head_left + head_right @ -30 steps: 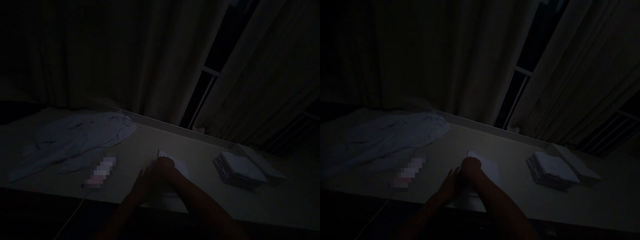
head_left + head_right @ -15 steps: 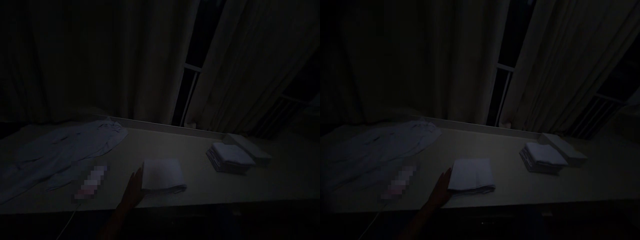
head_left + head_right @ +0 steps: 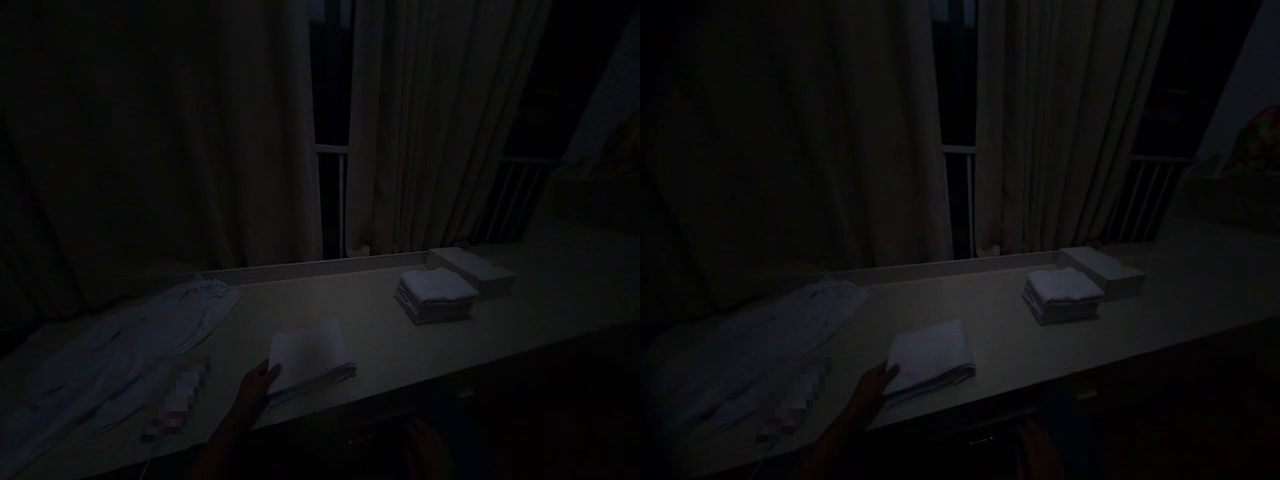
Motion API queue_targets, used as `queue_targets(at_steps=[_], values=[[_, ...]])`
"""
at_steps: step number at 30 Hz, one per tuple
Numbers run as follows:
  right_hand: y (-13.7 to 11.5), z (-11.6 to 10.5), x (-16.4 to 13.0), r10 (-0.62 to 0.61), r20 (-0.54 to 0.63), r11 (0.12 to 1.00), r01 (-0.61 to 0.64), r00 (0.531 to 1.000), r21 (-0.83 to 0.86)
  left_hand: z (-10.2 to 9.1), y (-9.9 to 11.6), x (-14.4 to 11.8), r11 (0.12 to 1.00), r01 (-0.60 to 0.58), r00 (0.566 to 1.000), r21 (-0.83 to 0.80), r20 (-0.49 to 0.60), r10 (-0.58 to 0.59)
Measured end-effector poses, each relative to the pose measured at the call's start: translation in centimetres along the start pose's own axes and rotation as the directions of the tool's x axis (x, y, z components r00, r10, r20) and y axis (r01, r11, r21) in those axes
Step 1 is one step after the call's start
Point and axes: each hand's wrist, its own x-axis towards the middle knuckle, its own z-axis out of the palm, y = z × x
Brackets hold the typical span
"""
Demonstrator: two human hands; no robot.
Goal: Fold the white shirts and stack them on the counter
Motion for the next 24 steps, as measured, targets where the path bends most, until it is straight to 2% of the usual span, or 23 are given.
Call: queue_targets(at_steps=[2,4,7,9,13,19,24], values=[[-1.7,1.8,3.5,-0.092,0.043,0.994,0.089,0.995,0.060,0.4,-1.0,0.1,0.990,0.039,0.997,-0.139,0.067,-0.030],[-3.6,3.7,7.6,-0.141,0.053,0.987,0.136,0.989,0.089,0.8,-2.5,0.3,0.987,0.020,0.998,-0.161,0.068,-0.009],[-5.8,6.9,12.6,-0.240,0.129,0.967,0.227,0.962,0.112,1.5,-4.7,0.8,0.998,-0.055,0.996,-0.013,-0.065,0.054],[-6.5,8.9,14.3,-0.289,0.182,0.956,0.272,0.940,0.112,1.9,-5.6,1.1,0.994,-0.084,0.989,0.076,-0.112,0.093],[-6.2,11.3,14.6,-0.260,0.158,0.966,0.253,0.953,0.059,2.2,-6.3,1.5,0.994,-0.072,0.990,0.085,-0.111,0.081],[-5.3,12.2,14.0,-0.273,0.134,0.962,0.271,0.952,0.036,2.3,-7.0,1.4,0.999,-0.036,0.988,-0.031,-0.150,0.031],[-5.2,12.7,14.1,-0.233,0.082,0.971,0.228,0.969,0.065,2.3,-6.8,1.3,1.000,-0.012,0.991,-0.023,-0.130,0.009]])
